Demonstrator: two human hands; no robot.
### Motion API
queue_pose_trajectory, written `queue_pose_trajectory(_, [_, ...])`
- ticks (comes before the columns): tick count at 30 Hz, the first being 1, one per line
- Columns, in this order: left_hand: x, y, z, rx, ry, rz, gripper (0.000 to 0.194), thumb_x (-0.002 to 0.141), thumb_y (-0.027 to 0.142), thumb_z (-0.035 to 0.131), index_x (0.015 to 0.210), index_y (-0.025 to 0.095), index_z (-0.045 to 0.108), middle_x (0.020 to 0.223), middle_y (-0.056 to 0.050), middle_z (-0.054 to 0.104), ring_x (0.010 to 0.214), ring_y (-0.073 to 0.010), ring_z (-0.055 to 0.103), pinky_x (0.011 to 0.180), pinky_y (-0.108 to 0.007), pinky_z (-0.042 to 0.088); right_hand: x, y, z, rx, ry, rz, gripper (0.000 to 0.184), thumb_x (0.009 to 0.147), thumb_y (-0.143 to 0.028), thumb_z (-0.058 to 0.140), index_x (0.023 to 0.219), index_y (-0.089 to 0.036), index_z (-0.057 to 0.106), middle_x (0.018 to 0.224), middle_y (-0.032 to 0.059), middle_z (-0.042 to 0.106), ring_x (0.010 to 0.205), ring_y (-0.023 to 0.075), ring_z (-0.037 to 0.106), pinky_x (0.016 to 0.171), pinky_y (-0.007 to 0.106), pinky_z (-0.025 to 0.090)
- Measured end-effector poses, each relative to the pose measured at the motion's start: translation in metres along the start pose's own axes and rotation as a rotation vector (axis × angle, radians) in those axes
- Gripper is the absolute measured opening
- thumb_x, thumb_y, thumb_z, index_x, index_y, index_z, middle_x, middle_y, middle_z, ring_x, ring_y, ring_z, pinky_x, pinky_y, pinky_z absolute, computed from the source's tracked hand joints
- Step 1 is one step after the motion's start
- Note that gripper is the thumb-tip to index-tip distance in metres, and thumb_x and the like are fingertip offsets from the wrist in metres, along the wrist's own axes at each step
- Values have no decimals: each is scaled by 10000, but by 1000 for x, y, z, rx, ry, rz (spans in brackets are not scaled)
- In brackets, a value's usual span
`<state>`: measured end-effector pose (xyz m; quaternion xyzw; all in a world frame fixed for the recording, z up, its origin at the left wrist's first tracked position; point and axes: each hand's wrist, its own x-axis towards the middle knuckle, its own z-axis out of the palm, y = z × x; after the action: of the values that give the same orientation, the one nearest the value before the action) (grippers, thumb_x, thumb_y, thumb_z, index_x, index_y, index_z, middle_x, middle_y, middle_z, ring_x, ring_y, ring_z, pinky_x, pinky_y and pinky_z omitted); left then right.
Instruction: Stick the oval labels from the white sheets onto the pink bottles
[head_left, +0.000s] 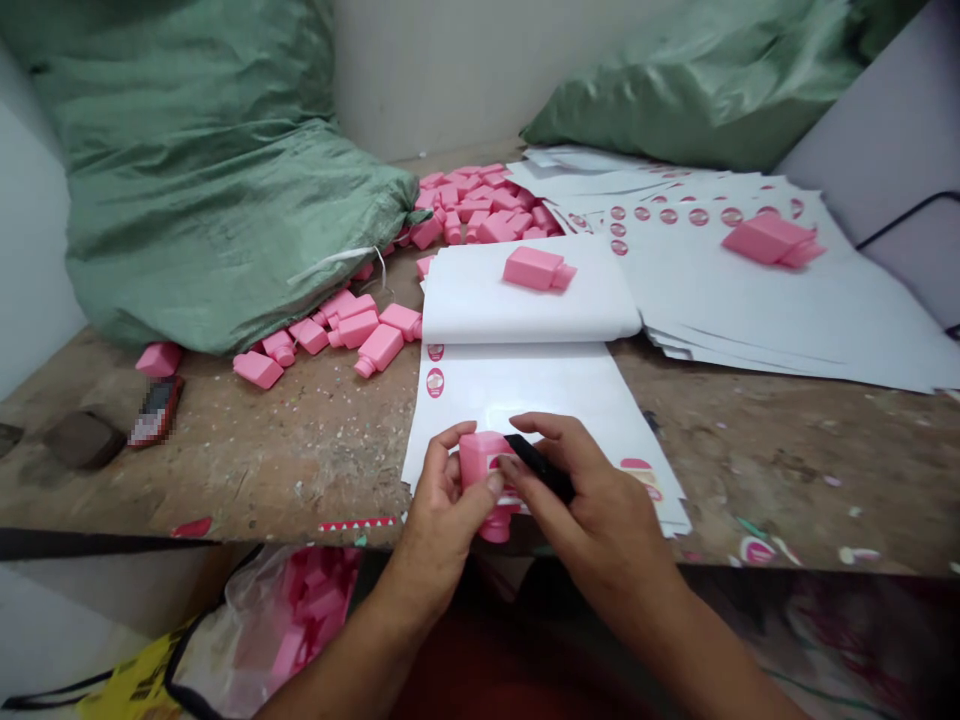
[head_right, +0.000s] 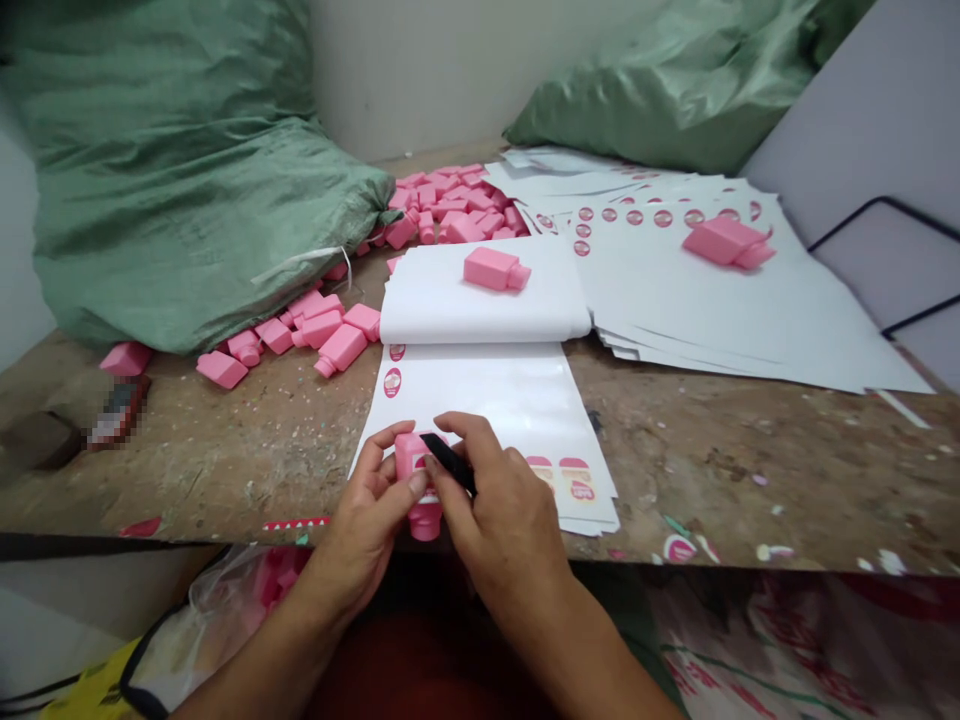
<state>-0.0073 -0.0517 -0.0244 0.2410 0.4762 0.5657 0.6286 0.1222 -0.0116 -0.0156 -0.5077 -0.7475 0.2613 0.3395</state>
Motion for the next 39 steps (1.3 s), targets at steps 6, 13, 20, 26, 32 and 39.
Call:
queue_pose_trajectory(6, [0, -4, -1, -4, 43, 46, 541, 820, 294, 718, 1283, 245, 443, 1071, -59, 683, 945, -172, 630, 853, -313, 468, 0, -9, 0, -319, 92, -299, 219, 937, -201, 449, 1067, -180, 624, 802, 59, 731, 553, 231, 602, 522, 316, 409])
queue_pose_trajectory(13, [-4, 4, 0, -64, 79, 23, 564, 777, 272, 743, 1268, 234, 471, 995, -35, 679, 830, -143, 629, 781, -279, 485, 4, 5, -20, -273, 14, -180, 241, 919, -355, 529, 1049, -213, 675, 765, 44, 729, 575, 238, 629, 536, 318, 419])
queue_pose_trajectory(20, [-8, 12, 4, -126, -2, -87, 550, 725, 215, 758, 1219, 206, 517, 961, -38, 680, 806, -136, 633, 760, -262, 484, 12, -2, -21, 382, -117, 125, 197, 791, -385, 653, 911, -228, 667, 783, -14, 680, 696, 169, 620, 617, 253, 474])
queue_pose_trajectory(26, [-8, 11, -3, -108, -27, -134, 574, 701, 151, 743, 1226, 208, 518, 1021, -46, 664, 867, -154, 623, 773, -280, 473, 13, 8, -7, 545, -236, 213, 198, 840, -416, 624, 849, -221, 657, 760, -27, 643, 711, 151, 584, 654, 252, 463])
queue_pose_trajectory(32, [-8, 11, -11, -113, -104, -197, 670, 671, 69, 736, 1275, 219, 490, 1152, -70, 645, 960, -167, 614, 838, -303, 461, 12, 18, -4, 580, -236, 227, 203, 839, -420, 626, 873, -222, 651, 812, -17, 644, 760, 162, 579, 707, 276, 462])
queue_pose_trajectory(39, [-11, 17, -8, -156, -94, -228, 718, 627, 32, 742, 1277, 210, 492, 1168, -71, 629, 979, -159, 607, 842, -277, 469, 1, 9, -3, 448, -248, 242, 384, 705, -396, 736, 1046, -254, 635, 922, 2, 675, 837, 204, 611, 735, 314, 472])
